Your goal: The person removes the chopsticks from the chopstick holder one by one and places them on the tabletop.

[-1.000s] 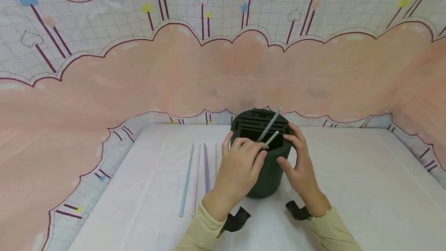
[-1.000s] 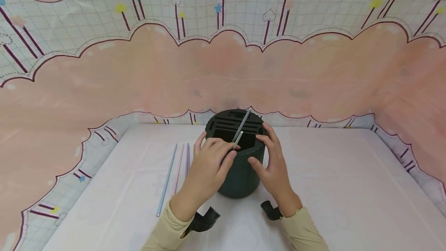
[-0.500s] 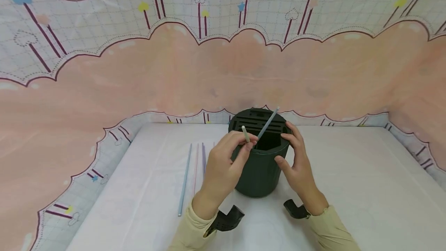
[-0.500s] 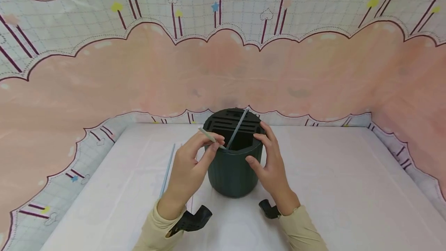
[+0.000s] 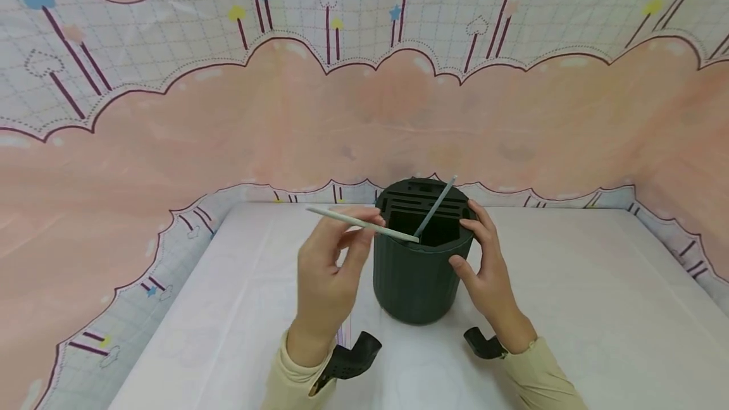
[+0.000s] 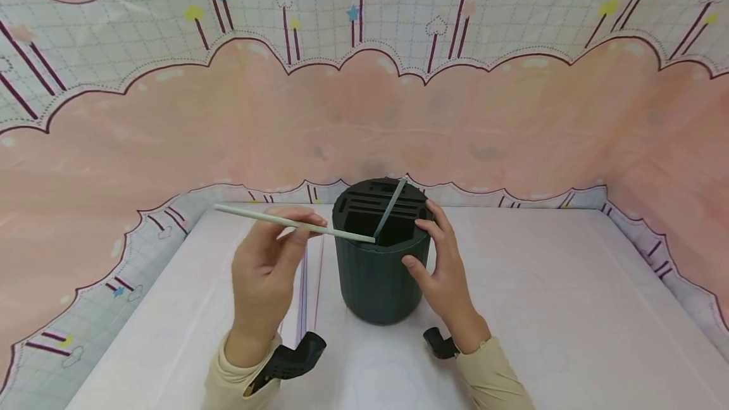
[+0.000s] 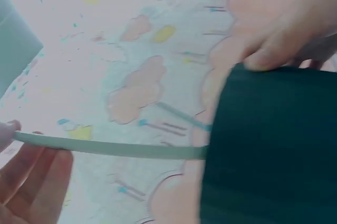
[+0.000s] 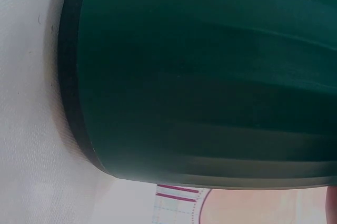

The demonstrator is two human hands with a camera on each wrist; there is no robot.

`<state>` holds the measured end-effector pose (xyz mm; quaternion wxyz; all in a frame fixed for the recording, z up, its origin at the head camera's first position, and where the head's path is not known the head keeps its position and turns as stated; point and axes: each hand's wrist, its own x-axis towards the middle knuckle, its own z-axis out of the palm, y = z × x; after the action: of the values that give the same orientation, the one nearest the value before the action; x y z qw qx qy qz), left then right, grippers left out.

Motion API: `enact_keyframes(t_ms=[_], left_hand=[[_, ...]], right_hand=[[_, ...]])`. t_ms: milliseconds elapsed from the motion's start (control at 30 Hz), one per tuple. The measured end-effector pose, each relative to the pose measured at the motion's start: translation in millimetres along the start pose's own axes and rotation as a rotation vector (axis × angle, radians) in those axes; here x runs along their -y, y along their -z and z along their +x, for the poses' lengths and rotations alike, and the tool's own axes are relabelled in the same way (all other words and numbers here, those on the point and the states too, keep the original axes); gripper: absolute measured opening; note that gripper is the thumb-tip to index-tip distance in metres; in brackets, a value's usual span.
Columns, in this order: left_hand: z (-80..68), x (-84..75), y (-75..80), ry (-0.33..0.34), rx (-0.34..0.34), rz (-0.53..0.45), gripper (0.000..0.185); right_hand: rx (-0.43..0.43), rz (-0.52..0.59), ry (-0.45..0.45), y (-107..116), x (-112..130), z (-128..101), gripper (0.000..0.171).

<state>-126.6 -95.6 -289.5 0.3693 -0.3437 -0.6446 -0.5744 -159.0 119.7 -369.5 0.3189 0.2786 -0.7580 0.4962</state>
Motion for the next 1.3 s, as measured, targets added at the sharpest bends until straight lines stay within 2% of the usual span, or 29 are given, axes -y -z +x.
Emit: enact_keyframes(t_ms=[67,200,267,333,500,833,967,1067,1233,1300], left_hand=[[2.3,-5.6,8.2,0.014,-0.073,-0.094,0.020],[6.9,-15.7,24.5,0.057,-0.201,-0.208,0.018],[9.3,-18.3,30.9,0.092,-0.227,-0.218,0.017],[11.8,-19.0,35.4,0.138,-0.222,-0.203,0.017],[13.2,-9.7,41.7,0.295,-0.098,-0.064,0.020],[-10.1,60.2,39.0,0.555,0.206,0.248,0.024],[-17.5,80.1,35.5,0.690,0.305,0.275,0.021],[-22.6,93.7,33.1,0.767,0.345,0.275,0.021],[-34.7,118.5,26.9,0.843,0.407,0.316,0.022],[-41.0,129.2,23.9,0.852,0.439,0.339,0.023]], right_hand=[[-0.004,0.000,0.003,-0.5,0.4,-0.2,0.060],[-0.010,0.005,0.012,-1.4,0.0,-0.4,0.059],[-0.011,0.002,0.011,-1.6,0.0,-0.8,0.059],[-0.011,0.002,0.008,-1.5,-0.1,-1.4,0.060],[-0.008,0.006,0.007,-1.1,-0.6,-2.0,0.060],[-0.003,0.017,-0.003,-2.7,-1.6,-2.7,0.060],[-0.001,0.016,-0.005,-2.5,-2.5,-2.0,0.060],[-0.002,0.012,-0.006,-2.0,-2.7,-1.3,0.060],[-0.005,0.014,0.001,-1.5,-4.2,-0.5,0.060],[-0.004,0.018,0.006,-1.5,-5.2,0.1,0.059]])
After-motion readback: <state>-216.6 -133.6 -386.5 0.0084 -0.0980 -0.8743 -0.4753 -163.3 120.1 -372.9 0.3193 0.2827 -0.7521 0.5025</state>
